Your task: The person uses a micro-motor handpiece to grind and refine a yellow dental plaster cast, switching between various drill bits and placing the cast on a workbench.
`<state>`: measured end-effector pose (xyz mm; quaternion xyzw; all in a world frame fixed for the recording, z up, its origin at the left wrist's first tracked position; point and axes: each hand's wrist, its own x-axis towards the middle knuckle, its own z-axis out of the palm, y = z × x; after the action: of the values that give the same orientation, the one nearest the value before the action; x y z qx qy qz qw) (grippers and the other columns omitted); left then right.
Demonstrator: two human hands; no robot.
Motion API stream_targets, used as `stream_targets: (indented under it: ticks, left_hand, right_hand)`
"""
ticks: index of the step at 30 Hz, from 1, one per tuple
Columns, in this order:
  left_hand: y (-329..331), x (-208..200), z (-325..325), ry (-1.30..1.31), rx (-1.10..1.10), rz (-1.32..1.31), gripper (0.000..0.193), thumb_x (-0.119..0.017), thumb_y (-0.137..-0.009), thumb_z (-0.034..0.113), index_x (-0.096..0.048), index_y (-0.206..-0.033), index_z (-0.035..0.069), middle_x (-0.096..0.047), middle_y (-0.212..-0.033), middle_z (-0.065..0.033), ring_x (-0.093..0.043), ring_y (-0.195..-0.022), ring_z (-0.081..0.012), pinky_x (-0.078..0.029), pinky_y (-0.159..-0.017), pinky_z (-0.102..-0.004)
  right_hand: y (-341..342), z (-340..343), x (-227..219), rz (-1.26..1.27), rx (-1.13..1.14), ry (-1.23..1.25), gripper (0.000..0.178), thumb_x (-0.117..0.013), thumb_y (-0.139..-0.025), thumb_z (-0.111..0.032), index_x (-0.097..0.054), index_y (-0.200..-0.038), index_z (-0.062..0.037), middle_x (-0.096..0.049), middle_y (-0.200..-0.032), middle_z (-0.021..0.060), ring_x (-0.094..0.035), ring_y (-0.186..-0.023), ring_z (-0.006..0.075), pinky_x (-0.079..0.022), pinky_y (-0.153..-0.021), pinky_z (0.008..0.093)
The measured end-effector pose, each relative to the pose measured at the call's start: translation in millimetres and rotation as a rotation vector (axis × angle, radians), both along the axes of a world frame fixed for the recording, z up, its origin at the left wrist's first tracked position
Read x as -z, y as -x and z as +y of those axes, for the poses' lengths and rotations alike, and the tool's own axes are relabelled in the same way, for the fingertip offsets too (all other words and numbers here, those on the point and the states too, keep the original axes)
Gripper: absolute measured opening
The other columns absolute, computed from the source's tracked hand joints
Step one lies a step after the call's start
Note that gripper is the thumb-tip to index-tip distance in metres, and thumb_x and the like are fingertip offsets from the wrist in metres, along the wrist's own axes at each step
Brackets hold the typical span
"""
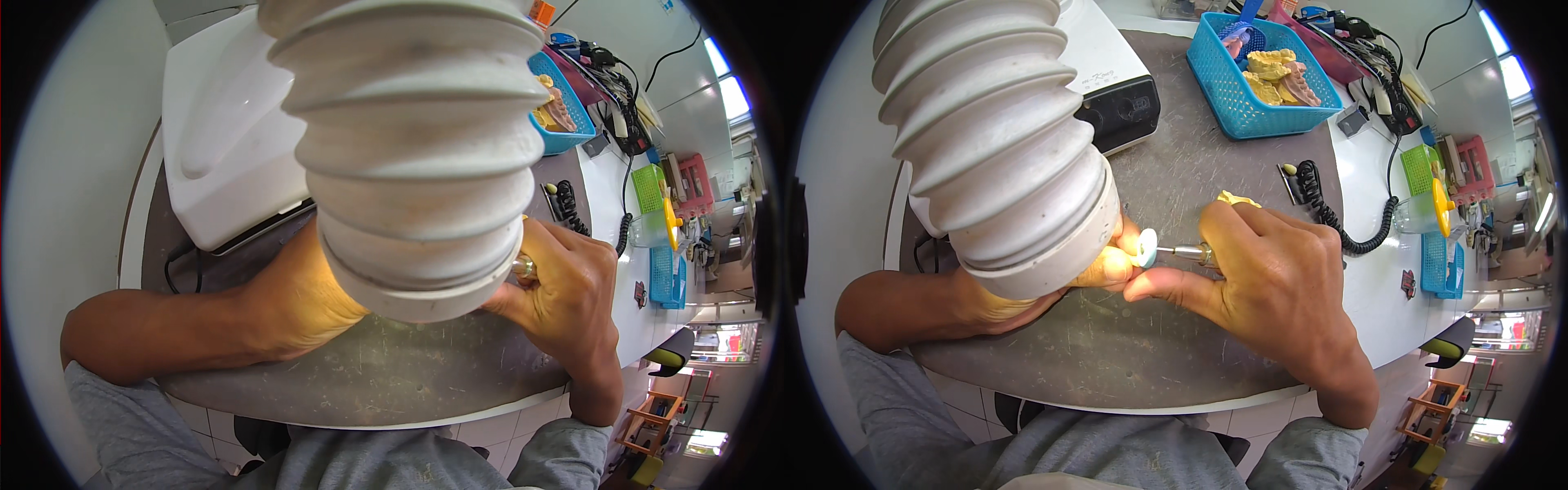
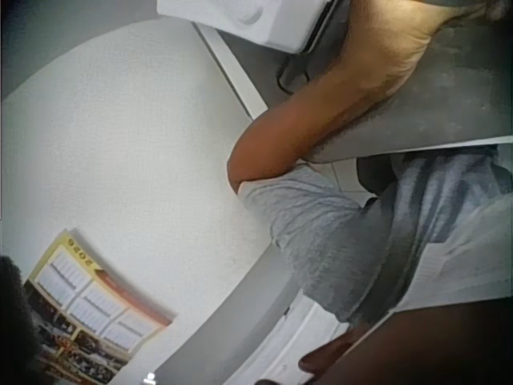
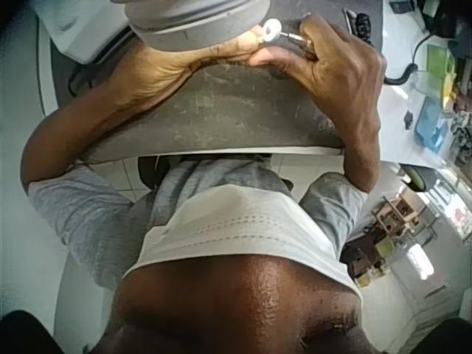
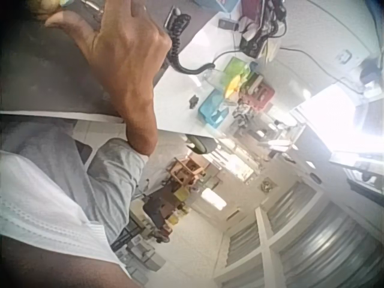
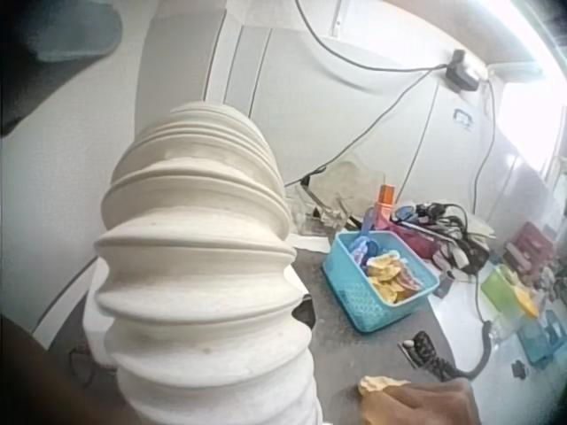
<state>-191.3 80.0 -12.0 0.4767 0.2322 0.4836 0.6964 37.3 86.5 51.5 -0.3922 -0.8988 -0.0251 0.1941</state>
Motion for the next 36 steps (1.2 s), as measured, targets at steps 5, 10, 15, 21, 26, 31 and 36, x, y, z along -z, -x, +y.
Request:
stream_targets:
  ticks: [5, 10, 15, 21, 26, 31, 36]
  left_hand:
    - [-0.1, -1.6, 3.0, -0.183, -0.071, -0.074, 0.078, -0.084, -0.081, -0.003, -0.042, -0.146, 0.005, -0.069, -0.103, -0.0092, -0.069, -0.1, -0.0163, -0.06, -0.087, -0.0335]
    - [0.4, 6.7, 8.0, -0.291, -0.041, -0.155, 0.088, -0.084, -0.08, -0.005, -0.035, -0.152, 0.006, -0.069, -0.104, -0.0094, -0.07, -0.1, -0.0168, -0.06, -0.087, -0.0337]
    - [-0.3, -5.8, -6.4, 0.017, -0.025, -0.135, 0.067, -0.082, -0.084, -0.003, -0.048, -0.141, 0.005, -0.069, -0.105, -0.0097, -0.069, -0.102, -0.0175, -0.06, -0.089, -0.0329]
    - [5.2, 1.6, -4.3, 0.169, 0.108, -0.06, 0.054, -0.08, -0.086, -0.002, -0.056, -0.133, 0.005, -0.069, -0.106, -0.0094, -0.068, -0.106, -0.019, -0.058, -0.091, -0.0327]
    - [-0.3, 2.5, 1.3, -0.155, 0.018, -0.233, 0.075, -0.084, -0.081, -0.002, -0.046, -0.145, 0.007, -0.069, -0.106, -0.0096, -0.068, -0.106, -0.0177, -0.057, -0.092, -0.0323]
    - [-4.6, -5.0, -3.8, -0.105, -0.069, -0.17, 0.073, -0.085, -0.08, -0.003, -0.048, -0.143, 0.007, -0.069, -0.106, -0.0096, -0.067, -0.104, -0.0165, -0.056, -0.093, -0.0321]
    - [0.8, -4.2, -3.6, 0.036, -0.026, -0.148, 0.06, -0.084, -0.082, -0.002, -0.055, -0.134, 0.006, -0.069, -0.107, -0.0094, -0.067, -0.103, -0.0157, -0.056, -0.092, -0.032]
  right_hand:
    - [-1.1, 0.7, 0.0, 0.0, 0.006, -0.003, 0.066, -0.08, -0.068, -0.065, -0.048, -0.066, -0.0077, -0.047, -0.056, 0.0028, -0.049, -0.044, 0.0195, -0.038, -0.042, 0.034]
    - [1.6, -0.7, -1.1, -0.01, -0.005, 0.003, 0.066, -0.08, -0.069, -0.065, -0.046, -0.066, -0.0084, -0.046, -0.057, 0.0028, -0.049, -0.045, 0.0201, -0.039, -0.042, 0.0342]
    - [-0.4, 0.8, 1.1, 0.0, -0.012, -0.005, 0.066, -0.08, -0.069, -0.065, -0.045, -0.066, -0.0088, -0.046, -0.057, 0.0028, -0.05, -0.044, 0.0202, -0.039, -0.042, 0.0343]
    - [-0.1, 0.8, 0.4, -0.005, -0.012, -0.007, 0.066, -0.079, -0.07, -0.066, -0.047, -0.066, -0.0085, -0.047, -0.057, 0.0028, -0.05, -0.044, 0.0205, -0.04, -0.042, 0.0342]
    - [1.0, 0.8, 2.2, 0.014, -0.018, -0.009, 0.066, -0.079, -0.069, -0.066, -0.047, -0.066, -0.0082, -0.048, -0.057, 0.0027, -0.05, -0.045, 0.0197, -0.039, -0.042, 0.0341]
    - [-1.6, 0.2, 0.5, 0.0, 0.012, 0.002, 0.065, -0.081, -0.068, -0.064, -0.047, -0.067, -0.0082, -0.049, -0.057, 0.0029, -0.051, -0.045, 0.0194, -0.039, -0.043, 0.0341]
    - [0.4, -0.1, 0.9, 0.005, -0.005, -0.006, 0.066, -0.081, -0.068, -0.064, -0.047, -0.066, -0.0083, -0.048, -0.057, 0.0027, -0.05, -0.045, 0.0198, -0.039, -0.043, 0.0342]
